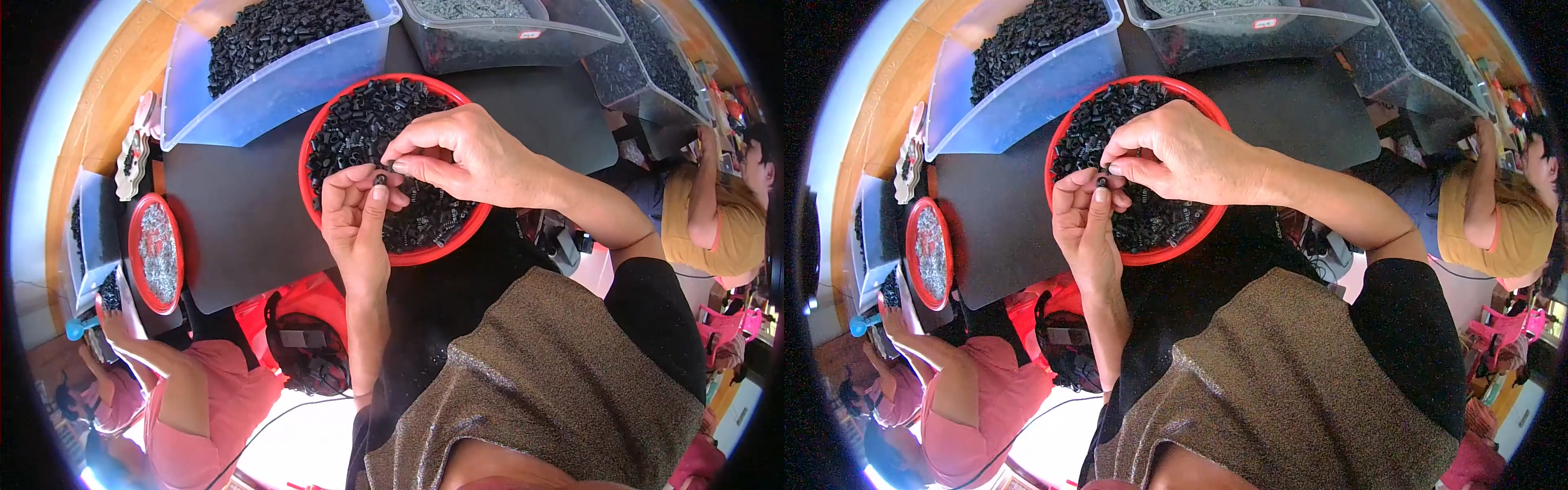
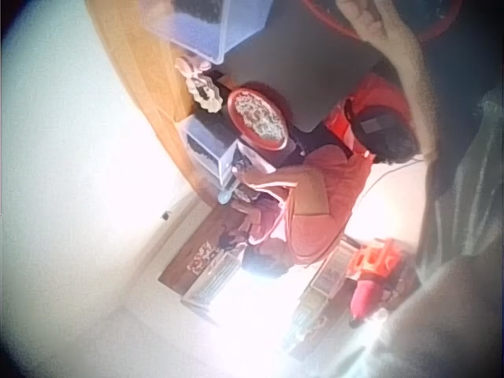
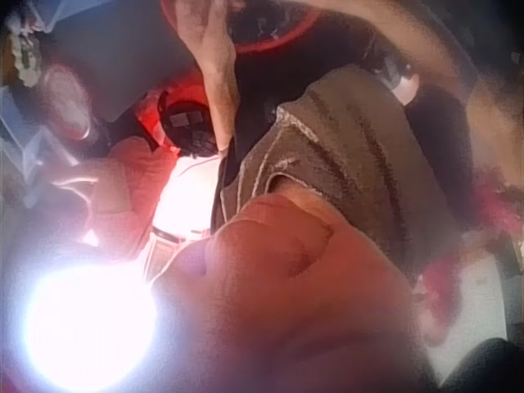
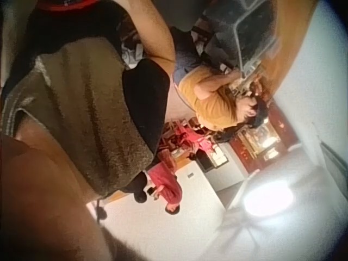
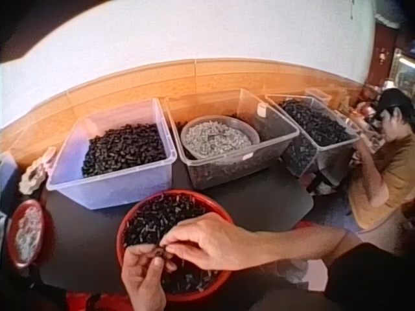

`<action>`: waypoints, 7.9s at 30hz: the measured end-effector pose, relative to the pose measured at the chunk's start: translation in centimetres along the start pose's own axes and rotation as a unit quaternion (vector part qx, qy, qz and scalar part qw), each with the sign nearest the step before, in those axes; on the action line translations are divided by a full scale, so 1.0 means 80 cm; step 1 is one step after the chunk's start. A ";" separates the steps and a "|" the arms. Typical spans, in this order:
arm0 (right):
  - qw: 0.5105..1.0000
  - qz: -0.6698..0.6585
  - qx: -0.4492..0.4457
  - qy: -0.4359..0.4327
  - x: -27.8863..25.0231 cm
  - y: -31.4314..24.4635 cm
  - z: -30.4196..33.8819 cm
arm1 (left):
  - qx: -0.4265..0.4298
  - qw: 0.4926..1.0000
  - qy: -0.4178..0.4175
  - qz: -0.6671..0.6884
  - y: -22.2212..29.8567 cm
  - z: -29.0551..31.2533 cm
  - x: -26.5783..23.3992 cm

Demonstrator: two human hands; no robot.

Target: The person sorts small black plastic parts by hand, picking through them in a bowl.

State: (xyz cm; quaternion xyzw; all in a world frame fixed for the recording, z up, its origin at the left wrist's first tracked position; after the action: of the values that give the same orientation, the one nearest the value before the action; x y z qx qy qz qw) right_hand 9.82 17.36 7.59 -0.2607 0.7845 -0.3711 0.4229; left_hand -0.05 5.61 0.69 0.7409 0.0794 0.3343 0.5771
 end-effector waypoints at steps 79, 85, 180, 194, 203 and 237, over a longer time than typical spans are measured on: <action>0.936 -0.156 0.263 -0.175 0.001 0.014 0.010 | 0.034 0.981 -0.070 -0.176 -0.002 0.017 0.010; 0.955 -0.136 0.215 -0.150 0.007 0.007 0.016 | 0.067 0.979 -0.061 -0.182 -0.001 0.020 0.008; 0.929 0.341 -0.047 -0.134 -0.015 0.088 0.016 | 0.021 0.987 0.006 -0.157 0.000 0.009 0.012; 0.950 0.270 -0.009 -0.157 -0.021 0.078 0.009 | 0.026 0.989 -0.006 -0.145 0.005 0.010 0.011; 0.952 0.273 0.012 -0.139 -0.036 0.074 0.011 | 0.025 0.987 -0.019 -0.156 0.000 0.009 0.012; 0.893 -0.364 0.263 -0.018 0.012 0.038 0.027 | 0.011 0.991 0.019 -0.128 -0.002 0.014 0.006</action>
State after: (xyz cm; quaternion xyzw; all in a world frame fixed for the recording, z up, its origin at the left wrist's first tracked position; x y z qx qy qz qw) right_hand 10.90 17.63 3.91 -0.4136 0.5008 -0.6870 0.3258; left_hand 0.98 5.02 0.62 0.7245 0.1882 0.2703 0.6055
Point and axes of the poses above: each hand's wrist, its own z-axis away from the middle knuckle, its own x-axis out of the palm, y = z × x, the point moved 4 cm from there along -z, towards the middle knuckle, and after that the axes turned 3 degrees about -z, right-handed, at the moved point
